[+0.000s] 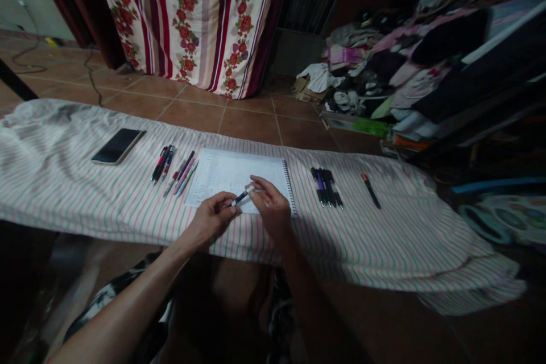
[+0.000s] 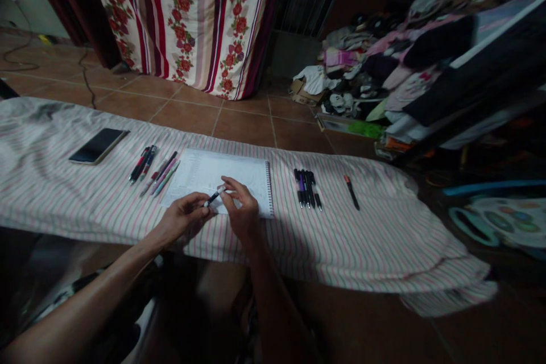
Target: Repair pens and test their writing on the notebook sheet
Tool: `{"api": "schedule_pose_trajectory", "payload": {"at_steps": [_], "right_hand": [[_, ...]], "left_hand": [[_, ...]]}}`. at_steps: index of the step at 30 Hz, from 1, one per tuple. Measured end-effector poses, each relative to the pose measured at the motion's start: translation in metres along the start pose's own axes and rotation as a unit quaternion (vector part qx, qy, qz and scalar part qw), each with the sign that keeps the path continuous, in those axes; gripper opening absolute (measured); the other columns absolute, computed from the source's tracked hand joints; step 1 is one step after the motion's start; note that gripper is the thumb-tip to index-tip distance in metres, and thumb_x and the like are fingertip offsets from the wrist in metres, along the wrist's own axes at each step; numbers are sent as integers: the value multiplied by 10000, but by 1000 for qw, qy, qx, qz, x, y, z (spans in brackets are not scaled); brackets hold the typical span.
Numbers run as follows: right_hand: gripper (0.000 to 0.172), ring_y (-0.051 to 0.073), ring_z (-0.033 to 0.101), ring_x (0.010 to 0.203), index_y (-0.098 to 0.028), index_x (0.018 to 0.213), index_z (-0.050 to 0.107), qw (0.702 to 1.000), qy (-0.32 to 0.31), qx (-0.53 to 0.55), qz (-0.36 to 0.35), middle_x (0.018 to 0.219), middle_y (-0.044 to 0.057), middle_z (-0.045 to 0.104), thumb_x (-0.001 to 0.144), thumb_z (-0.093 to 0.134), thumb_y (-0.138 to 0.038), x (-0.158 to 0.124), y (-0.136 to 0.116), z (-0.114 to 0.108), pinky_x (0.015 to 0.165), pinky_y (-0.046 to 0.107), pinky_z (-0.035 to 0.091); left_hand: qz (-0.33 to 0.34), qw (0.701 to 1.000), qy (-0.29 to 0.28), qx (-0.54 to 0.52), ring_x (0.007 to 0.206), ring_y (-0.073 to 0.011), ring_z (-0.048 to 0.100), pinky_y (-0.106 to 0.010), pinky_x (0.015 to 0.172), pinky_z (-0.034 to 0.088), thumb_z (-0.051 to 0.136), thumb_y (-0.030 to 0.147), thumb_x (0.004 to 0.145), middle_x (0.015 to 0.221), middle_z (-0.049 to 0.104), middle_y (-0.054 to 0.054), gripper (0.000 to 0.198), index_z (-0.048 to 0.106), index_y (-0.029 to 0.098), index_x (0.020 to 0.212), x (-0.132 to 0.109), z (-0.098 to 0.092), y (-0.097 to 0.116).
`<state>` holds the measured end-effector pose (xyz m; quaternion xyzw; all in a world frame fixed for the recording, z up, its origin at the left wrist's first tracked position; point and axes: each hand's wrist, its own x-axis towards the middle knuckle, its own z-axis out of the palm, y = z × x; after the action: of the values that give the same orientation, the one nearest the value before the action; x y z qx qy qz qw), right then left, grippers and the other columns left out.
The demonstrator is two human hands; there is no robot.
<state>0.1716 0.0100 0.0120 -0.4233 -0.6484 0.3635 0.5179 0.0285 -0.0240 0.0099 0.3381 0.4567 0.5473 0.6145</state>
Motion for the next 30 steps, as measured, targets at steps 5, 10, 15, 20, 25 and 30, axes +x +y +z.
{"api": "schedule_pose_trajectory", "payload": {"at_steps": [5, 10, 15, 20, 25, 30], "right_hand": [[233, 171, 605, 880, -228, 1035, 580, 991, -6, -76, -113, 959, 50, 632, 812, 519, -198, -14, -32, 2, 756, 319, 511], [257, 172, 577, 891, -254, 1034, 543, 974, 4, -97, -202, 930, 39, 600, 803, 538, -142, -25, -53, 5, 785, 345, 495], [271, 175, 571, 906, -274, 1050, 520, 970, -16, -113, -216, 926, 32, 599, 813, 530, -143, -31, -57, 6, 798, 353, 490], [309, 175, 566, 919, -270, 1083, 506, 967, -14, -122, -221, 942, 39, 575, 805, 544, -141, -34, -53, 6, 798, 347, 494], [382, 184, 537, 993, -288, 1139, 478, 961, -50, -122, -245, 990, 41, 568, 802, 539, -118, -35, -48, 7, 847, 363, 476], [379, 187, 542, 959, -281, 1139, 483, 966, -32, -118, -227, 986, 45, 569, 797, 547, -130, -35, -46, 12, 828, 368, 475]], "left_hand": [[17, 1000, -13, -20, 682, -132, 620, -194, 672, 469, 720, 27, 558, 686, 689, -28, 166, 704, 144, 675, -8, 6, 15], [19, 998, -54, -5, 816, -195, 634, -265, 791, 467, 707, 50, 604, 745, 712, -59, 147, 732, 143, 715, -14, 2, 18], [37, 998, -41, -16, 944, -232, 611, -273, 845, 456, 712, -3, 567, 759, 707, -81, 160, 724, 141, 635, -15, -3, 17], [74, 997, -32, -5, 1080, -234, 548, -289, 944, 394, 717, -24, 552, 894, 707, -106, 190, 715, 161, 597, -14, -4, 20], [149, 984, -66, 71, 1197, -250, 442, -335, 1025, 297, 693, 126, 659, 956, 695, -128, 111, 743, 161, 752, -10, -10, 17], [148, 978, -77, 128, 1202, -265, 437, -404, 1028, 287, 669, 187, 688, 995, 690, -97, 112, 736, 186, 778, -9, -14, 13]]}}
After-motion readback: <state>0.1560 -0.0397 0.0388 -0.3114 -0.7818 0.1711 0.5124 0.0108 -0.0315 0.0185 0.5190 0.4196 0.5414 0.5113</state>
